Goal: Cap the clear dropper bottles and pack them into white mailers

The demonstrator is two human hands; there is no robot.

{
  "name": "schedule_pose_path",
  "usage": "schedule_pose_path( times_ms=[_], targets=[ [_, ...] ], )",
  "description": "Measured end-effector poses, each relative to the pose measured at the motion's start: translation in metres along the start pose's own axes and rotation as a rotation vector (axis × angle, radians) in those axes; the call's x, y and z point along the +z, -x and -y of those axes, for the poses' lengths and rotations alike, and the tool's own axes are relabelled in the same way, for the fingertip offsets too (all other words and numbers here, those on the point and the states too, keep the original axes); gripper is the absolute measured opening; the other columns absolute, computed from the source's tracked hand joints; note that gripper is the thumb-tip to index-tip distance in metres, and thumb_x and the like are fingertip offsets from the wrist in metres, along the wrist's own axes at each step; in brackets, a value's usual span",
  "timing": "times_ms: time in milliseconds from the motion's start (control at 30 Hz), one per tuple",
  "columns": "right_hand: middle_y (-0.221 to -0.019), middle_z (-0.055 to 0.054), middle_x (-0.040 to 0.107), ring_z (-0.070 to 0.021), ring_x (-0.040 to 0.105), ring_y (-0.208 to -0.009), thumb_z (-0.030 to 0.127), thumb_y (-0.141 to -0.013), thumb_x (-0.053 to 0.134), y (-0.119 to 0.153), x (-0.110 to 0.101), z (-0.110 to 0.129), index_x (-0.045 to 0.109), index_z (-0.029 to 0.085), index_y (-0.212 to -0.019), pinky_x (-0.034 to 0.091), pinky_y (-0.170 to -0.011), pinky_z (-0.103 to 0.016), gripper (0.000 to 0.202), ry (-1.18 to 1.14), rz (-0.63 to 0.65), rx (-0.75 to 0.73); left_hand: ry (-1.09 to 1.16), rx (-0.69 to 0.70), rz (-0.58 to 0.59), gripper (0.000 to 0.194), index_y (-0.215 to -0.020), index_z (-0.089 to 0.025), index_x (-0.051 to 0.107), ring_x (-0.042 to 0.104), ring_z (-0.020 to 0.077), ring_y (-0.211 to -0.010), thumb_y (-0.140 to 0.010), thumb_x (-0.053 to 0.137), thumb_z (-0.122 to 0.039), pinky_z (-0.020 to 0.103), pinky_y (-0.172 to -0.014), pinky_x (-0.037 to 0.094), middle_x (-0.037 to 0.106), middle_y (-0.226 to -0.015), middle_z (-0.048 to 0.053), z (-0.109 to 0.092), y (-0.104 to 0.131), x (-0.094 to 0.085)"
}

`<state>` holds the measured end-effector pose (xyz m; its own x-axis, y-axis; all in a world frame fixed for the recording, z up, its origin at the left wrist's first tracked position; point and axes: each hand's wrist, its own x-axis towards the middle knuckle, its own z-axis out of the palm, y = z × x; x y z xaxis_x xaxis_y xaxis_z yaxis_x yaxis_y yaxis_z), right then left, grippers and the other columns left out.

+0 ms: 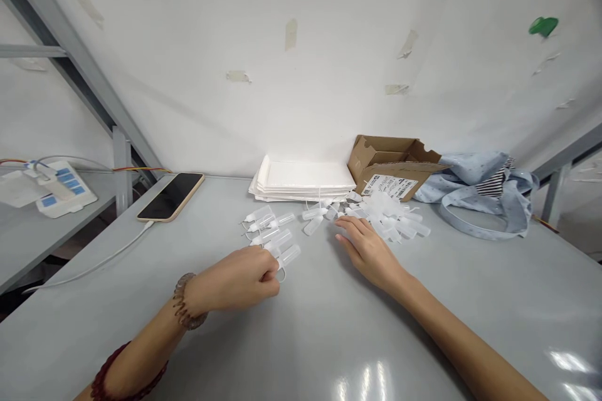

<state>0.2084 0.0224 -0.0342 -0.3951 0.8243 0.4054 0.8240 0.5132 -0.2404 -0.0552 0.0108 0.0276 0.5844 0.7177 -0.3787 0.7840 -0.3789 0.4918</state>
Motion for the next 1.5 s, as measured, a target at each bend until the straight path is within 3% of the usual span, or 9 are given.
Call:
schedule_pose_path(
  times_ms=[300,433,533,667,833,933,1200,1367,1500],
  targets=[
    [-0.104,-0.01,0.061,-0.022,0.06,-0.096,0.016,-0.092,0.041,0.0,-0.007,0.008,0.054,0.023,-0.105,0.051,-0.079,-0.038,0.02,-0.133,-0.398,0.007,0.073,0.026,-0.056,0.029,-0.054,-0.018,0.019,0.016,0.0096,-0.048,-0.072,0.042,-0.016,0.028,-0.043,0.013,0.02,-0.05,-0.005,-0.002,-0.003,0.001],
    [-0.101,-0.009,0.062,-0.0221,0.06,-0.095,0.018,-0.091,0.045,0.0,-0.017,0.017,0.055,0.024,-0.1,0.051,-0.075,-0.037,0.015,-0.235,-0.462,0.06,0.261,0.017,-0.128,0.024,-0.06,-0.018,0.042,0.039,0.0101,-0.05,-0.081,0.044,-0.028,0.022,-0.046,0.029,0.046,-0.055,-0.004,-0.006,-0.004,0.002],
    [-0.1,-0.008,0.062,-0.0213,0.059,-0.095,0.021,-0.09,0.049,0.0,-0.019,0.021,0.057,0.024,-0.099,0.05,-0.076,-0.035,0.013,-0.371,-0.413,0.102,0.412,-0.006,-0.166,0.023,-0.074,-0.018,0.054,0.054,0.0135,-0.06,-0.085,0.044,-0.036,0.024,-0.056,0.041,0.059,-0.066,-0.001,-0.01,-0.003,-0.001],
    [-0.099,-0.006,0.062,-0.0186,0.058,-0.086,0.029,-0.088,0.053,0.0,-0.019,0.021,0.061,0.023,-0.097,0.05,-0.072,-0.032,0.013,-0.652,-0.259,0.229,0.509,-0.022,-0.204,0.029,-0.095,-0.017,0.057,0.058,0.0151,-0.065,-0.086,0.046,-0.043,0.026,-0.061,0.046,0.061,-0.075,0.001,-0.013,-0.003,-0.003],
    [-0.099,-0.005,0.062,-0.0154,0.058,-0.076,0.034,-0.084,0.058,0.0,-0.02,0.022,0.063,0.023,-0.094,0.05,-0.071,-0.032,0.016,-0.92,-0.061,0.327,0.559,-0.02,-0.326,0.046,-0.128,-0.022,0.042,0.059,0.0142,-0.066,-0.088,0.044,-0.044,0.026,-0.057,0.044,0.061,-0.09,0.002,-0.005,-0.008,0.004],
    [-0.099,-0.006,0.063,-0.0164,0.059,-0.078,0.036,-0.083,0.06,0.0,-0.021,0.023,0.064,0.022,-0.094,0.051,-0.073,-0.034,0.018,-1.024,0.008,0.342,0.567,-0.008,-0.363,0.053,-0.137,-0.026,0.032,0.059,0.0142,-0.066,-0.088,0.045,-0.041,0.025,-0.054,0.043,0.061,-0.1,0.005,-0.001,-0.01,0.007],
    [-0.098,-0.005,0.063,-0.0169,0.059,-0.079,0.036,-0.082,0.061,0.001,-0.021,0.023,0.064,0.022,-0.092,0.052,-0.074,-0.034,0.017,-1.125,0.056,0.357,0.601,0.021,-0.371,0.041,-0.124,-0.021,0.05,0.06,0.0132,-0.065,-0.088,0.046,-0.039,0.024,-0.054,0.044,0.062,-0.094,0.004,-0.005,-0.011,0.007],
    [-0.097,-0.005,0.063,-0.0156,0.058,-0.076,0.036,-0.082,0.062,0.002,-0.02,0.023,0.064,0.021,-0.091,0.052,-0.074,-0.034,0.017,-1.167,0.088,0.342,0.575,0.016,-0.35,0.03,-0.102,-0.018,0.063,0.057,0.0136,-0.06,-0.087,0.048,-0.039,0.022,-0.05,0.041,0.06,-0.071,0.0,-0.009,-0.009,0.004],
    [-0.098,-0.005,0.063,-0.0147,0.058,-0.076,0.034,-0.082,0.062,0.001,-0.02,0.024,0.065,0.022,-0.092,0.05,-0.075,-0.033,0.016,-1.19,0.079,0.358,0.56,0.052,-0.339,0.026,-0.089,-0.019,0.065,0.057,0.0127,-0.061,-0.087,0.048,-0.038,0.021,-0.052,0.042,0.059,-0.068,-0.001,-0.009,-0.008,0.005]
  ],
)
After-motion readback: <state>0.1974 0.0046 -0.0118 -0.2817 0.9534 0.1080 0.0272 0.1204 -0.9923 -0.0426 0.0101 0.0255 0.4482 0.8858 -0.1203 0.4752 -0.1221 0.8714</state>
